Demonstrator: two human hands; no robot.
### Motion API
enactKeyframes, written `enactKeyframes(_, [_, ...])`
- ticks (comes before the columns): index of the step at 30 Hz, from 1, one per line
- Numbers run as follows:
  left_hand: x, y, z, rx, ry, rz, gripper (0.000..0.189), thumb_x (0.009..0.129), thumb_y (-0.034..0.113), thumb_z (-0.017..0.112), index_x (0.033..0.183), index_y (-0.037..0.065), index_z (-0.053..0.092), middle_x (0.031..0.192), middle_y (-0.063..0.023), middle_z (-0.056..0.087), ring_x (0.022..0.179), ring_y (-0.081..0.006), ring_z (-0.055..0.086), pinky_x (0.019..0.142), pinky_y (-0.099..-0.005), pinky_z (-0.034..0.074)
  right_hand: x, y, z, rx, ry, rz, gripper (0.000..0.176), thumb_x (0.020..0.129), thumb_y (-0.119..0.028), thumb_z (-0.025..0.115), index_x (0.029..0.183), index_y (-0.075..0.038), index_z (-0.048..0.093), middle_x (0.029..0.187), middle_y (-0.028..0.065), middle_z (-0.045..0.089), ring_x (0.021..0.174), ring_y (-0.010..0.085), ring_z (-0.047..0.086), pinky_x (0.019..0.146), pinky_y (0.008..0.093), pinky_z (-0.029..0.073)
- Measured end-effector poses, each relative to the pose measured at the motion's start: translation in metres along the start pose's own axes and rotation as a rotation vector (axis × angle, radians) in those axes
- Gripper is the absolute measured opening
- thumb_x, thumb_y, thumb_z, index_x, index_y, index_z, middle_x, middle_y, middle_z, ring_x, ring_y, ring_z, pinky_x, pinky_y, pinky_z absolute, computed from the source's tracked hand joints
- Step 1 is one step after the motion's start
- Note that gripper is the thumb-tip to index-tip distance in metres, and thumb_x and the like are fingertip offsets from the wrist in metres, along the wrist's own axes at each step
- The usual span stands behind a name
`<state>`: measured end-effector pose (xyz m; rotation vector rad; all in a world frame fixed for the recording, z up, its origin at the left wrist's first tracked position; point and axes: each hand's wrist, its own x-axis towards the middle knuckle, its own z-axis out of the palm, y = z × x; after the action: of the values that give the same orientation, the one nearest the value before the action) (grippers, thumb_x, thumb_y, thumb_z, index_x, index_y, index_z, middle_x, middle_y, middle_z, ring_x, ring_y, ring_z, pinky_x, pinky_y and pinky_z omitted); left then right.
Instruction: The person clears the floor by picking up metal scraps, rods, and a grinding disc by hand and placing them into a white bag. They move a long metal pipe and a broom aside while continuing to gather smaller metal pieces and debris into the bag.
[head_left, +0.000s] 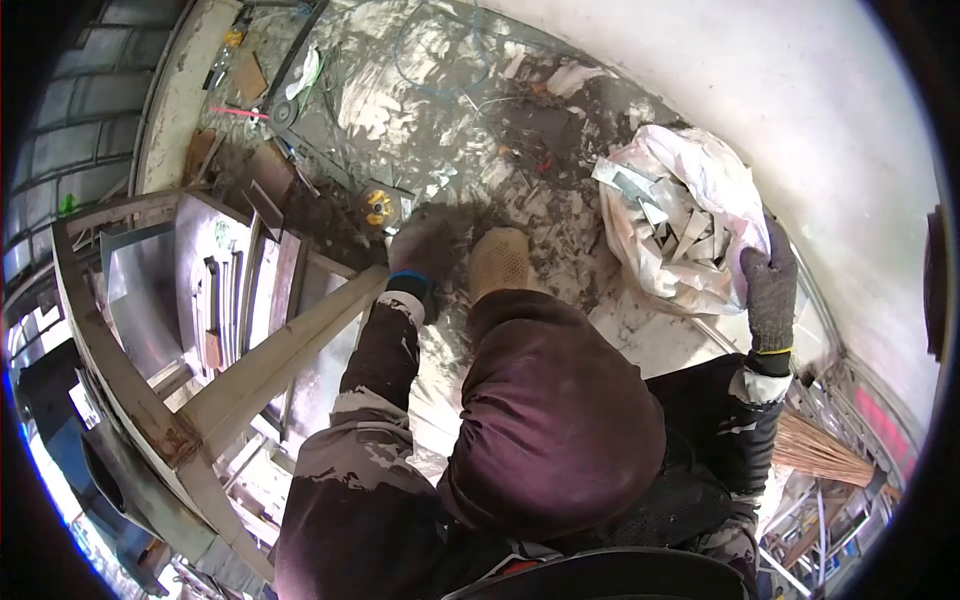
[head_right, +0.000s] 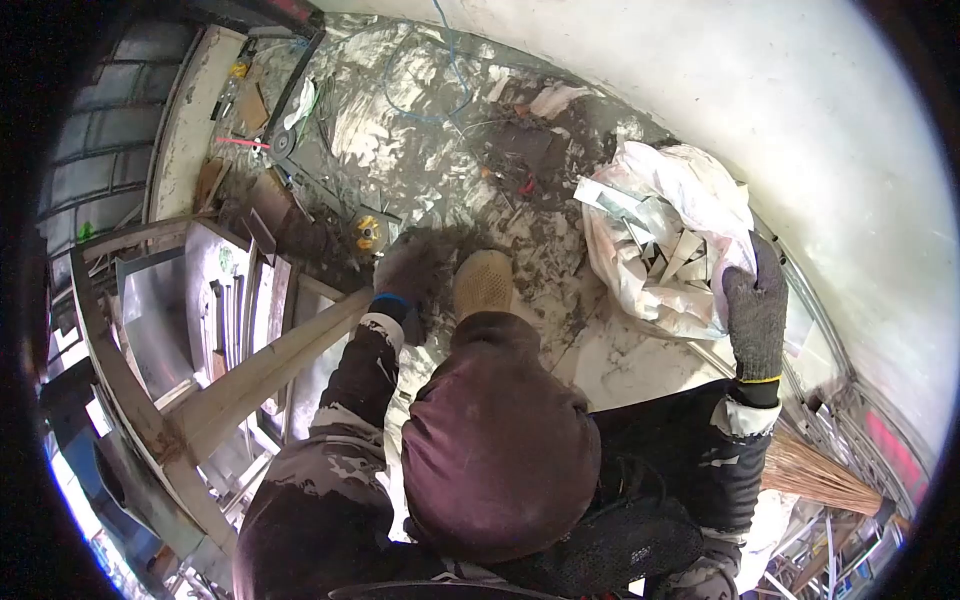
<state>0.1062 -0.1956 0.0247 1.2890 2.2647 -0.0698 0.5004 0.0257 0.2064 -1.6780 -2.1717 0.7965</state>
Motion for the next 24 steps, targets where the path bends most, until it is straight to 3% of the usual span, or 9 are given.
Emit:
enactKeyframes(3, [0.005, -0.039, 0.035, 0.146, -0.213, 0.180, 0.037, 0.091, 0.031, 0.060, 0.122, 0.011, 0.065, 0.108, -0.0200, 0.070, 0.099, -0.0359, 0.069, 0.087, -0.0456, 0.055, -0.001, 0.002, 0.000, 0.005, -0.028, 0.023, 0.050, 0.083, -0.014, 0.053, 0.130, 0.002, 0.056, 0.119, 0.0219, 0.062, 0.109, 0.0347, 0.061, 0.097, 0.0394, 0.046])
enactKeyframes(7, [0.001, -0.062, 0.019, -0.102, -0.108, 0.279, 0.048, 0.089, 0.038, 0.065, 0.129, 0.013, 0.064, 0.108, -0.0188, 0.072, 0.097, -0.0385, 0.070, 0.089, -0.0452, 0.055, -0.002, 0.004, 0.001, 0.022, -0.010, -0.022, 0.049, 0.083, -0.014, 0.053, 0.130, 0.001, 0.057, 0.117, 0.0214, 0.063, 0.107, 0.0332, 0.061, 0.097, 0.0391, 0.046])
enactKeyframes(9, [0.011, -0.042, -0.034, -0.092, -0.318, 0.151, 0.052, 0.085, 0.041, 0.070, 0.130, 0.015, 0.065, 0.114, -0.0182, 0.071, 0.105, -0.0373, 0.068, 0.094, -0.0457, 0.053, -0.002, 0.002, -0.001, 0.063, -0.029, 0.008, 0.049, 0.083, -0.014, 0.053, 0.130, 0.001, 0.057, 0.117, 0.0211, 0.063, 0.106, 0.0327, 0.061, 0.097, 0.0392, 0.046])
enactKeyframes(11, [0.019, -0.003, -0.072, -0.264, -0.063, -0.118, 0.031, 0.087, 0.036, 0.065, 0.106, 0.013, 0.075, 0.108, -0.0162, 0.073, 0.103, -0.0385, 0.068, 0.094, -0.0477, 0.053, -0.001, 0.002, -0.002, 0.057, -0.047, 0.011, 0.049, 0.083, -0.014, 0.053, 0.130, 0.001, 0.058, 0.115, 0.0206, 0.063, 0.105, 0.0316, 0.061, 0.096, 0.0388, 0.046])
enactKeyframes(12, [0.032, 0.004, -0.069, -0.265, -0.061, -0.118, 0.031, 0.087, 0.036, 0.065, 0.106, 0.013, 0.075, 0.108, -0.0162, 0.073, 0.103, -0.0385, 0.068, 0.094, -0.0477, 0.053, -0.001, 0.003, -0.002, 0.056, -0.047, 0.010, 0.049, 0.083, -0.014, 0.053, 0.130, 0.001, 0.058, 0.115, 0.0206, 0.063, 0.105, 0.0316, 0.061, 0.096, 0.0388, 0.046])
enactKeyframes(14, [0.063, 0.007, -0.061, 0.123, 0.136, -0.157, 0.033, 0.090, 0.038, 0.063, 0.112, 0.016, 0.073, 0.110, -0.0157, 0.072, 0.107, -0.0355, 0.067, 0.096, -0.0460, 0.053, 0.000, 0.007, 0.000, 0.087, -0.038, -0.020, 0.049, 0.083, -0.013, 0.053, 0.129, 0.001, 0.058, 0.115, 0.0208, 0.063, 0.105, 0.0317, 0.061, 0.097, 0.0386, 0.046])
enactKeyframes(15, [0.072, 0.004, -0.053, 0.122, 0.140, -0.157, 0.033, 0.090, 0.038, 0.063, 0.112, 0.016, 0.073, 0.110, -0.0157, 0.072, 0.107, -0.0355, 0.067, 0.096, -0.0460, 0.053, 0.000, 0.009, 0.001, 0.087, -0.036, -0.023, 0.049, 0.083, -0.013, 0.053, 0.129, 0.001, 0.058, 0.115, 0.0208, 0.063, 0.105, 0.0317, 0.061, 0.097, 0.0386, 0.046])
enactKeyframes(22, [0.093, 0.007, -0.034, 0.200, -0.135, -0.343, 0.045, 0.086, 0.046, 0.066, 0.126, 0.024, 0.066, 0.144, -0.0092, 0.050, 0.133, -0.0334, 0.050, 0.107, -0.0486, 0.046, -0.005, 0.017, 0.000, -0.015, -0.001, -0.029, 0.050, 0.083, -0.014, 0.054, 0.130, 0.004, 0.056, 0.120, 0.0229, 0.062, 0.111, 0.0353, 0.059, 0.101, 0.0398, 0.045])
enactKeyframes(24, [0.089, 0.009, -0.034, 0.148, -0.119, -0.239, 0.053, 0.086, 0.040, 0.069, 0.133, 0.017, 0.061, 0.131, -0.0152, 0.062, 0.129, -0.0354, 0.054, 0.107, -0.0474, 0.046, -0.005, 0.014, -0.001, 0.035, -0.025, 0.015, 0.051, 0.082, -0.013, 0.054, 0.130, 0.004, 0.056, 0.121, 0.0222, 0.062, 0.113, 0.0338, 0.059, 0.101, 0.0393, 0.044])
